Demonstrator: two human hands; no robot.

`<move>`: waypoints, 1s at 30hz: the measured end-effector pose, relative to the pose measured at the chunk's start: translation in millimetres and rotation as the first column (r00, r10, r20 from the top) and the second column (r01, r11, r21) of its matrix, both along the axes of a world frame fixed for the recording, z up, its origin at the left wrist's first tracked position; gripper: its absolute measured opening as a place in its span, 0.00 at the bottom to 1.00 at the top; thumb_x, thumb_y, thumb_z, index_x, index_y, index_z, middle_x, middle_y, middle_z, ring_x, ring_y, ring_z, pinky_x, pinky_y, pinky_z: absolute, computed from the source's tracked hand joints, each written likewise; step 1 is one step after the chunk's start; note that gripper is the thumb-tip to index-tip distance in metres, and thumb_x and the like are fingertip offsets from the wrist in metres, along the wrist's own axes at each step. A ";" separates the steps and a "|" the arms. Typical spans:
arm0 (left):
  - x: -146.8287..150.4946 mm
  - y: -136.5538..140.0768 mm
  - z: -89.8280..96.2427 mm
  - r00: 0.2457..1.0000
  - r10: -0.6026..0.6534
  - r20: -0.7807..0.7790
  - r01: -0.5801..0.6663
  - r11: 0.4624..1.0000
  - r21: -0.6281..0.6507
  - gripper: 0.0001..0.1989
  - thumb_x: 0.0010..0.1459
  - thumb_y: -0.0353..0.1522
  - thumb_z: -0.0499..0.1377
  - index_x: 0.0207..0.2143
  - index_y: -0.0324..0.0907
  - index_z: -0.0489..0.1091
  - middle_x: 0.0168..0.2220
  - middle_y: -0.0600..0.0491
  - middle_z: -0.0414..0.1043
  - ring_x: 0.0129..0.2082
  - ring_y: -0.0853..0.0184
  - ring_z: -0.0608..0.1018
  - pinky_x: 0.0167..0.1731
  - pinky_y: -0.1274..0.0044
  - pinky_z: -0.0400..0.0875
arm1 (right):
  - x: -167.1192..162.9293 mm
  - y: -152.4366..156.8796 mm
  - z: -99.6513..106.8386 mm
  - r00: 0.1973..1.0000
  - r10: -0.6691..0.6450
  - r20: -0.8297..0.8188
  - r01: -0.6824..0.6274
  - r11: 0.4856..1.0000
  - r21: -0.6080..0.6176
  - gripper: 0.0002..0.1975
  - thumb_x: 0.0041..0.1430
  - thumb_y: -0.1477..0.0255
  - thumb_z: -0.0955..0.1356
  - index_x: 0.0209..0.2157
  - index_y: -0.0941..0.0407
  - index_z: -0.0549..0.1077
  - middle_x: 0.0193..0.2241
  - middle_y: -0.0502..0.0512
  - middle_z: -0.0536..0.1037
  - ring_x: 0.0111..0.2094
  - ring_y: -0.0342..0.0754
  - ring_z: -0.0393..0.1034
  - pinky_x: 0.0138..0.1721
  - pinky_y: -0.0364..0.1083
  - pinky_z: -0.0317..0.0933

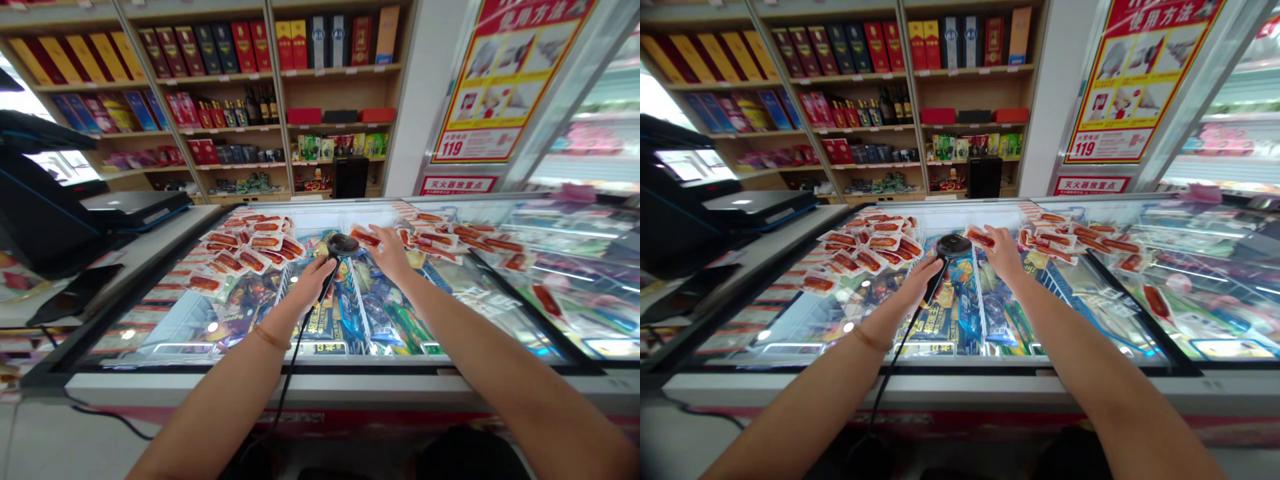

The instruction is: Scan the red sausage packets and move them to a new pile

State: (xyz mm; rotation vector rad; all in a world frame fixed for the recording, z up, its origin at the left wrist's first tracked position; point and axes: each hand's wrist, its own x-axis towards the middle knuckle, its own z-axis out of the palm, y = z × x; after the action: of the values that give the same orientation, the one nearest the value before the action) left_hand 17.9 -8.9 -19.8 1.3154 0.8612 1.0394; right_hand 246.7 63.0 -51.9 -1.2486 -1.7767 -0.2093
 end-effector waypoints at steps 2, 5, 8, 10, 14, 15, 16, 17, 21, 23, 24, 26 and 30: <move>1.3 -0.5 1.3 0.999 0.037 0.010 -0.037 0.999 -0.006 0.22 0.50 0.49 0.60 0.37 0.41 0.64 0.25 0.56 0.70 0.12 0.75 0.67 0.11 0.82 0.57 | -3.5 1.0 -1.8 1.000 0.015 -0.017 -0.015 1.000 0.022 0.23 0.53 0.76 0.65 0.53 0.59 0.67 0.45 0.63 0.71 0.48 0.56 0.65 0.53 0.54 0.58; 1.4 -1.2 11.3 0.981 0.181 0.064 -0.180 0.984 -0.021 0.20 0.51 0.48 0.59 0.35 0.42 0.63 0.24 0.57 0.69 0.11 0.76 0.66 0.11 0.81 0.57 | -17.9 4.4 4.4 0.997 0.045 -0.056 -0.043 0.998 0.038 0.18 0.51 0.78 0.65 0.46 0.58 0.68 0.42 0.62 0.72 0.46 0.55 0.66 0.51 0.54 0.60; -8.9 0.9 31.8 0.926 0.352 0.137 -0.344 0.936 -0.078 0.19 0.52 0.48 0.58 0.33 0.41 0.63 0.24 0.57 0.69 0.11 0.76 0.66 0.11 0.81 0.57 | -48.0 14.7 24.2 0.988 0.137 -0.069 -0.135 0.990 0.027 0.13 0.49 0.78 0.66 0.39 0.56 0.68 0.38 0.59 0.72 0.44 0.54 0.66 0.48 0.52 0.61; -25.3 4.4 47.2 0.880 0.435 0.188 -0.423 0.900 -0.101 0.18 0.53 0.47 0.58 0.32 0.41 0.63 0.23 0.57 0.69 0.11 0.75 0.66 0.12 0.80 0.58 | -77.8 26.8 41.3 0.977 0.201 -0.071 -0.200 0.980 0.014 0.12 0.48 0.78 0.66 0.37 0.55 0.68 0.38 0.58 0.72 0.44 0.53 0.66 0.48 0.51 0.60; -77.9 13.2 67.6 0.760 0.584 0.287 -0.584 0.806 -0.093 0.17 0.53 0.46 0.57 0.31 0.41 0.63 0.22 0.57 0.68 0.11 0.75 0.66 0.12 0.81 0.58 | -151.0 57.1 66.1 0.959 0.278 -0.056 -0.283 0.955 -0.093 0.13 0.47 0.78 0.67 0.37 0.55 0.68 0.39 0.56 0.72 0.44 0.51 0.65 0.48 0.49 0.60; -92.8 14.5 69.7 0.729 0.616 0.298 -0.620 0.779 -0.092 0.17 0.53 0.46 0.56 0.31 0.41 0.63 0.21 0.58 0.68 0.11 0.75 0.66 0.12 0.81 0.58 | -169.2 63.7 68.4 0.956 0.289 -0.049 -0.293 0.946 -0.135 0.13 0.46 0.78 0.67 0.37 0.56 0.69 0.39 0.56 0.72 0.44 0.51 0.66 0.47 0.49 0.60; -107.4 15.1 70.9 0.699 0.647 0.305 -0.655 0.750 -0.092 0.16 0.53 0.46 0.56 0.31 0.41 0.63 0.21 0.58 0.68 0.11 0.75 0.66 0.12 0.81 0.58 | -186.1 69.3 69.3 0.955 0.295 -0.042 -0.297 0.939 -0.174 0.13 0.46 0.78 0.67 0.37 0.56 0.70 0.38 0.55 0.72 0.43 0.51 0.66 0.47 0.48 0.60; -121.0 15.0 71.3 0.667 0.677 0.310 -0.689 0.719 -0.091 0.16 0.54 0.46 0.55 0.31 0.42 0.62 0.20 0.58 0.67 0.11 0.75 0.65 0.12 0.81 0.58 | -201.5 73.6 69.0 0.951 0.306 -0.031 -0.306 0.929 -0.210 0.13 0.47 0.78 0.68 0.37 0.56 0.70 0.39 0.55 0.72 0.43 0.51 0.66 0.47 0.49 0.60; -158.9 9.4 68.9 0.555 0.770 0.315 -0.787 0.609 -0.102 0.15 0.54 0.44 0.55 0.30 0.42 0.61 0.19 0.59 0.65 0.11 0.75 0.65 0.12 0.81 0.57 | -241.5 79.7 61.0 0.945 0.327 0.029 -0.303 0.902 -0.308 0.14 0.50 0.77 0.68 0.41 0.54 0.72 0.44 0.55 0.73 0.48 0.52 0.65 0.50 0.51 0.59; -164.9 6.8 66.6 0.546 0.779 0.308 -0.790 0.601 -0.121 0.15 0.54 0.44 0.55 0.30 0.42 0.62 0.20 0.59 0.65 0.11 0.75 0.65 0.12 0.81 0.57 | -246.7 78.3 56.2 0.960 0.280 0.030 -0.255 0.909 -0.329 0.14 0.52 0.77 0.68 0.42 0.52 0.73 0.47 0.55 0.73 0.52 0.53 0.63 0.53 0.54 0.57; -164.5 6.2 65.4 0.552 0.778 0.302 -0.784 0.607 -0.131 0.15 0.54 0.44 0.55 0.29 0.41 0.62 0.20 0.59 0.65 0.11 0.75 0.65 0.12 0.81 0.57 | -245.3 76.9 54.0 0.967 0.252 0.020 -0.231 0.914 -0.332 0.14 0.53 0.77 0.67 0.43 0.51 0.74 0.48 0.54 0.73 0.53 0.54 0.62 0.54 0.54 0.56; -157.6 7.2 62.6 0.580 0.763 0.285 -0.762 0.632 -0.139 0.15 0.54 0.44 0.55 0.29 0.42 0.61 0.19 0.59 0.65 0.11 0.74 0.65 0.12 0.81 0.57 | -234.4 73.3 49.9 0.977 0.212 -0.008 -0.203 0.923 -0.327 0.14 0.55 0.76 0.67 0.44 0.51 0.74 0.50 0.54 0.72 0.55 0.53 0.61 0.54 0.54 0.55; -122.4 14.9 56.4 0.685 0.681 0.260 -0.673 0.728 -0.132 0.15 0.55 0.44 0.54 0.29 0.41 0.61 0.19 0.59 0.66 0.10 0.75 0.64 0.12 0.81 0.57 | -180.6 61.2 41.3 0.986 0.167 -0.024 -0.167 0.943 -0.289 0.14 0.55 0.74 0.67 0.45 0.51 0.74 0.50 0.55 0.73 0.54 0.54 0.62 0.55 0.56 0.55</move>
State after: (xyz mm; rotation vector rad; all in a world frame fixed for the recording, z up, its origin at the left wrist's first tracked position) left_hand -104.5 6.0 36.7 0.7680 1.1616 1.7521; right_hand 66.1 124.3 -10.5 -1.2900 -1.9525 0.1553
